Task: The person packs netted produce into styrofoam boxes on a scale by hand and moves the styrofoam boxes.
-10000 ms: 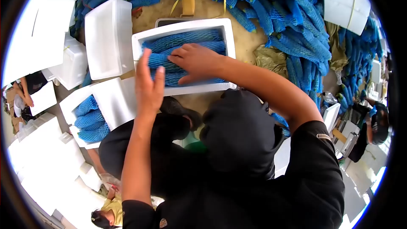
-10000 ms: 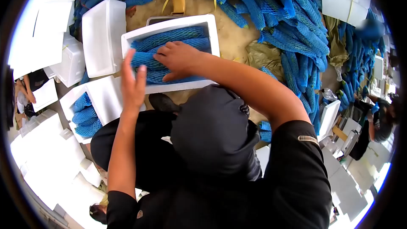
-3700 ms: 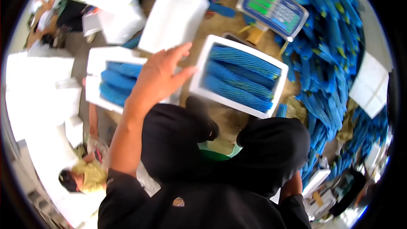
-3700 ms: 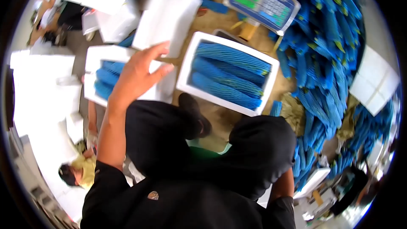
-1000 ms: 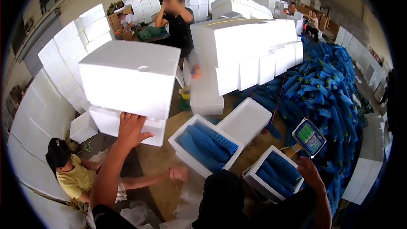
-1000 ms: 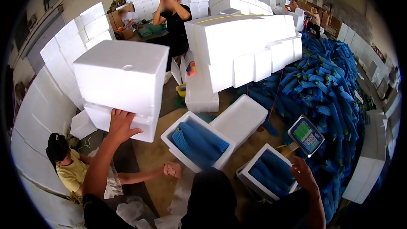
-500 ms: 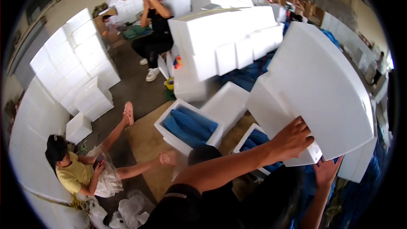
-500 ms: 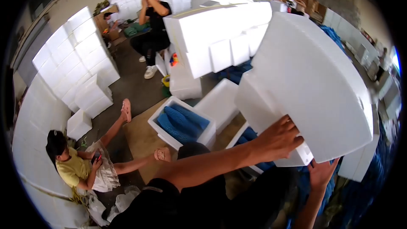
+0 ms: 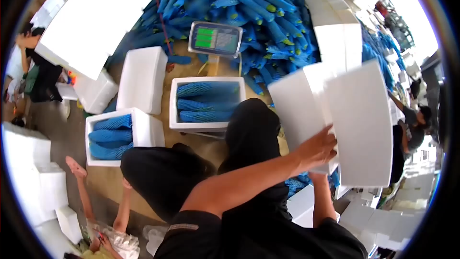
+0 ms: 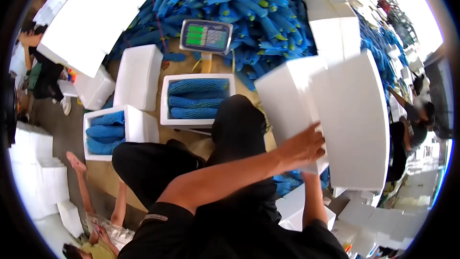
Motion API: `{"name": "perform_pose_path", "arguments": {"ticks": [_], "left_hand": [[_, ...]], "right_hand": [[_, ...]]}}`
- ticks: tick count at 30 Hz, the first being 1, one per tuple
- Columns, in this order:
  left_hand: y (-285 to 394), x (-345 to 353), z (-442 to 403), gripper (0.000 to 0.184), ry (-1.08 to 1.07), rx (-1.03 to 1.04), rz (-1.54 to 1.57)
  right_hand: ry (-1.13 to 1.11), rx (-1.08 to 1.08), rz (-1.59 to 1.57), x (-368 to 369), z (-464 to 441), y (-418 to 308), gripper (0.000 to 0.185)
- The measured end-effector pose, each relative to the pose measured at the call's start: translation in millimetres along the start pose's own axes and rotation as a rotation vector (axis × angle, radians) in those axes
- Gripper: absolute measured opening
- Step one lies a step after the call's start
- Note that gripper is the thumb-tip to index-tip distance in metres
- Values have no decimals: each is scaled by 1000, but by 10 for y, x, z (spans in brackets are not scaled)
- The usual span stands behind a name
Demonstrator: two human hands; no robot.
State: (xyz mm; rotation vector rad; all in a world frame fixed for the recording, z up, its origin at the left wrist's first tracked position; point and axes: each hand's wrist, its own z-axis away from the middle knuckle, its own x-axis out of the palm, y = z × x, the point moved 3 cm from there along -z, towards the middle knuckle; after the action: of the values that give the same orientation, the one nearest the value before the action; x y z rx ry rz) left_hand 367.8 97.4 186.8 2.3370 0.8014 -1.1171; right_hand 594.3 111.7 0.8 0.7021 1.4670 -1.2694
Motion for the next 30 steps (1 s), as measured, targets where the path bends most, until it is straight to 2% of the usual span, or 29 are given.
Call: {"name": "perform_pose_path", "arguments": {"ticks": [1,2,3,4,5,6,8,9,11,13,16,17,18,19,20,21,22,23,24,25,26,27,28,29,30], "left_hand": [[113,284,85,6,-16,5,42],[246,617,186,9,-109,0,100],[394,956,311,12,-199,-11,161],[568,1323,483,17,-260,-55,79],[619,1388,626,20,-374,-49,60],[669,1449,772,23,-489,-41,41],[796,1143,1000,28,-616,-48,189],[794,873,1078,33,-445,-110,167],[618,59,1234,36,-178,-233,439],[397,-754,1565,38,122,-515,637],[119,-1911,2425,25,394,-851,253],[127,-2232,2811,30,499,-908,32],[177,-2419,3225,18,659,-1110,35],[300,-2410,3692,21,1102,-1348,253],[359,-2693,3948,21,1217,-1505,126],[446,-2760,4350,19,1412,-1512,46],[527,-2706,4836,20,1578,-1460,113],[612,-2580,5157,16,1734,-1579,104],[697,-2327,5529,17,1797,-1690,211],[779,-2005,5871,18,1860,-1796,335],[831,-1623,6129,23,1875,-1842,533],[824,-1224,6342,29,1878,-1866,742],[774,-758,6546,34,2000,-1781,981],[676,-398,6645,40,2106,-1665,1222],[543,-214,6623,45,2059,-1603,1342]], "right_hand": [[-114,9,-894,374,263,347,62],[-220,127,-1776,737,529,682,62],[-265,169,-1958,658,781,235,60],[-269,320,-2004,666,975,48,56],[-130,422,-1930,908,1162,197,54],[-68,545,-1673,999,1295,68,55],[-114,755,-1492,1156,1526,-22,53],[-147,813,-1456,1196,1596,-57,53],[-227,857,-1389,1185,1637,-77,52],[-310,866,-1307,1141,1610,-28,52],[-472,819,-1141,958,1528,60,52],[-536,787,-1075,873,1477,89,53],[-604,740,-1002,780,1388,92,53],[-690,666,-917,665,1262,68,54],[-779,570,-818,546,1105,49,55],[-881,413,-645,394,898,-6,56],[-967,224,-426,248,636,-144,57],[-956,101,-6,41,334,-609,50],[-1064,-195,173,-185,28,-636,41],[-877,-778,578,-367,-273,-785,29],[-676,-742,610,-651,-641,-891,24],[-440,-294,-125,-931,-867,-1325,22],[-272,-343,122,-1272,-1000,-2207,23],[-117,-324,-213,-1290,-1274,-2465,27],[-21,-376,-169,-1314,-1468,-2903,34]]}}
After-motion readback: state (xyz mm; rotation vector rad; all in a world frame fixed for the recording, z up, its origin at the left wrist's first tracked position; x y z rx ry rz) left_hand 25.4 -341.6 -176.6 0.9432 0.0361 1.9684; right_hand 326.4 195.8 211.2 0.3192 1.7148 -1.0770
